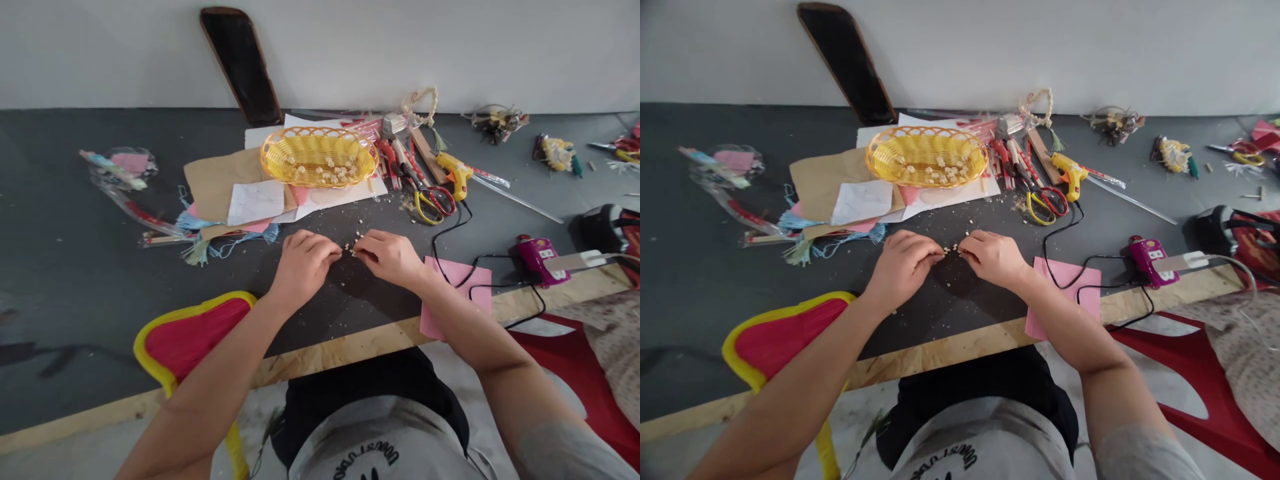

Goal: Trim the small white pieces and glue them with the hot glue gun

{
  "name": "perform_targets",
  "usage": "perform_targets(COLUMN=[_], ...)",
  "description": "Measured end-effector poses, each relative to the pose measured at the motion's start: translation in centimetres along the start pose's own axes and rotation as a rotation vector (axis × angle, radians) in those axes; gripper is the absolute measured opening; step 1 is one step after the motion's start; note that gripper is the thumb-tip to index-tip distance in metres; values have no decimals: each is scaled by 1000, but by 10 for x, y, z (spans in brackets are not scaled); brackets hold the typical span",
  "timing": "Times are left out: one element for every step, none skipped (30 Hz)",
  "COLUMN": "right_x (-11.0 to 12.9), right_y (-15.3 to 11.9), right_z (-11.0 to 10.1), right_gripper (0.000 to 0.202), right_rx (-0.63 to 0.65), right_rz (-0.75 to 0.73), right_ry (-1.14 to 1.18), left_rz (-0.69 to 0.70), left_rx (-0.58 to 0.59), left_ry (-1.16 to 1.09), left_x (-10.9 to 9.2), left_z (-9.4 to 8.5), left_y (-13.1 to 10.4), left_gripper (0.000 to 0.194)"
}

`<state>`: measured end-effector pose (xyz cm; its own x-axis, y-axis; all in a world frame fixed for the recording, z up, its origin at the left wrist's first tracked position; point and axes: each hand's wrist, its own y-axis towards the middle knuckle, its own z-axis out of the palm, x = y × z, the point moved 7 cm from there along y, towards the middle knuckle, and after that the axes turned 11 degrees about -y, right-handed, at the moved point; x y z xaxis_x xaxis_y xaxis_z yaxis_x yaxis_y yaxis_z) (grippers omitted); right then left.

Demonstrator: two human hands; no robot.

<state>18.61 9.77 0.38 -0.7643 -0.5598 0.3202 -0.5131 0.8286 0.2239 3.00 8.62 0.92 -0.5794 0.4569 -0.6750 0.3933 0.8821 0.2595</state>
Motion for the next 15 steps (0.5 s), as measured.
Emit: perform_targets(right_x=[3,7,9,11,12,14,15,15,16,16,16,16,15,15,15], right_y=[0,0,0,0,0,-1,-1,-1,-2,-2,-2,-2,-2,-1,-1], right_z=[-1,-2,-4,-4,-4,-2,0,2,3,5,6,7,8,8,9], right_gripper=[16,15,14,13,13,13,13,14,15,16,17,17,17,18,18], right_rx=[-6,-14,-18,-13,0,20,45,68,87,100,109,117,123,128,131], right_rz=[-11,-13,-2,20,53,92,132,169,200,224,242,253,261,265,267], right_ry=[65,150,246,344,438,523,597,659,709,749,780,802,817,826,830], left_rz=[-29,-59,-87,-112,-128,-134,-132,-127,-119,-108,-97,-86,-71,-53,-31], left_rx=[-33,-62,-87,-108,-123,-129,-129,-128,-125,-123,-120,-118,-117,-115,-111], left_ry=[-83,-165,-234,-287,-322,-345,-359,-365,-365,-361,-356,-348,-339,-327,-314], left_x=[1,1,2,2,2,2,1,0,-1,-2,-3,-4,-5,-6,-7], left_z=[-4,-7,-9,-10,-11,-11,-10,-10,-9,-8,-8,-8,-8,-9,-9], left_y=[0,-1,-1,-2,-3,-3,-4,-4,-4,-4,-4,-3,-3,-3,-3], left_gripper=[15,14,14,13,13,13,13,12,12,11,11,10,10,11,11])
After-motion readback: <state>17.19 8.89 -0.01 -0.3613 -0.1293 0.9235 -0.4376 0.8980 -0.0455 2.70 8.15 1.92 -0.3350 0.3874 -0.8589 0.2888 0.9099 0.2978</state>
